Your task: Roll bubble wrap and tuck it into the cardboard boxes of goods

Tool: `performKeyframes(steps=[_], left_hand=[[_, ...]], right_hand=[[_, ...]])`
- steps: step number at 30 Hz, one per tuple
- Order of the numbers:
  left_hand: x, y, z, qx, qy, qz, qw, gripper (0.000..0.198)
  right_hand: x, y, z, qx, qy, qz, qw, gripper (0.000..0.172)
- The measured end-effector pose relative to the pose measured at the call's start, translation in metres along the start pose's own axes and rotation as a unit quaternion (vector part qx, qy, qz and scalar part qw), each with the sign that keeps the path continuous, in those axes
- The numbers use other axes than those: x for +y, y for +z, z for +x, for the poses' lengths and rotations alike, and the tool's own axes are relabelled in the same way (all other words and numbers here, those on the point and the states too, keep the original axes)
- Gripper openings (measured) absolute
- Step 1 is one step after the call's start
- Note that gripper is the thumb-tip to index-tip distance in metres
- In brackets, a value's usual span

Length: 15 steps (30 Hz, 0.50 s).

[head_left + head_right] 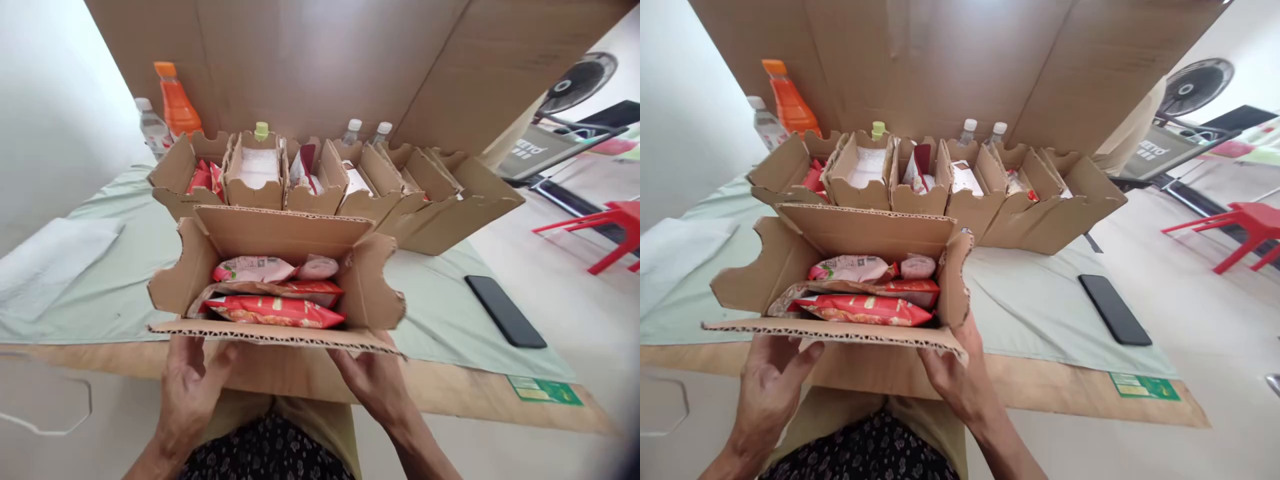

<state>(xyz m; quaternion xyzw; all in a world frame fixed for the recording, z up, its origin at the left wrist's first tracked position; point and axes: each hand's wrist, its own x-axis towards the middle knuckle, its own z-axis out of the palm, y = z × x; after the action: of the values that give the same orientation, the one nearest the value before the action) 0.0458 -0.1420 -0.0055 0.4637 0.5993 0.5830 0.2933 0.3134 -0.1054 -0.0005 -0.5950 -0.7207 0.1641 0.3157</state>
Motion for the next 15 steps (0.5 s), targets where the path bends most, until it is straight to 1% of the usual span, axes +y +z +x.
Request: performKeyframes(steps=[2, 4, 6, 8, 9, 11, 13, 15], left_hand=[[-0.003, 0.001, 0.008, 0.009, 0.019, -0.022, 1.000, 0.064], [-0.013, 0.002, 0.005, -0.002, 0.015, -0.006, 1.000, 0.060], [-0.027, 0.000, -0.006, -0.022, -0.013, 0.019, 0.999, 0.058], [-0.039, -0.007, -0.012, -0.036, -0.036, 0.044, 0.998, 0.062], [-0.043, -0.013, -0.011, -0.040, -0.041, 0.057, 0.997, 0.067], [-0.046, -0.025, 0.002, -0.066, -0.042, 0.086, 0.993, 0.079], [-0.046, -0.035, 0.026, -0.100, -0.040, 0.113, 0.988, 0.089], [-0.045, -0.039, 0.053, -0.117, -0.033, 0.123, 0.985, 0.090]], right_hand=[[-0.013, 0.009, 0.030, -0.012, -0.018, 0.046, 0.999, 0.041], [-0.015, 0.013, 0.044, -0.016, -0.027, 0.085, 0.996, 0.039], [-0.006, 0.012, 0.043, -0.006, -0.021, 0.108, 0.994, 0.038], [0.007, 0.011, 0.034, 0.007, -0.002, 0.116, 0.993, 0.040], [0.013, 0.010, 0.028, 0.008, 0.010, 0.117, 0.993, 0.043], [0.022, 0.010, 0.017, -0.002, 0.030, 0.124, 0.992, 0.048], [0.026, 0.012, 0.012, -0.008, 0.039, 0.136, 0.990, 0.051], [0.025, 0.014, 0.014, -0.011, 0.046, 0.140, 0.989, 0.050]])
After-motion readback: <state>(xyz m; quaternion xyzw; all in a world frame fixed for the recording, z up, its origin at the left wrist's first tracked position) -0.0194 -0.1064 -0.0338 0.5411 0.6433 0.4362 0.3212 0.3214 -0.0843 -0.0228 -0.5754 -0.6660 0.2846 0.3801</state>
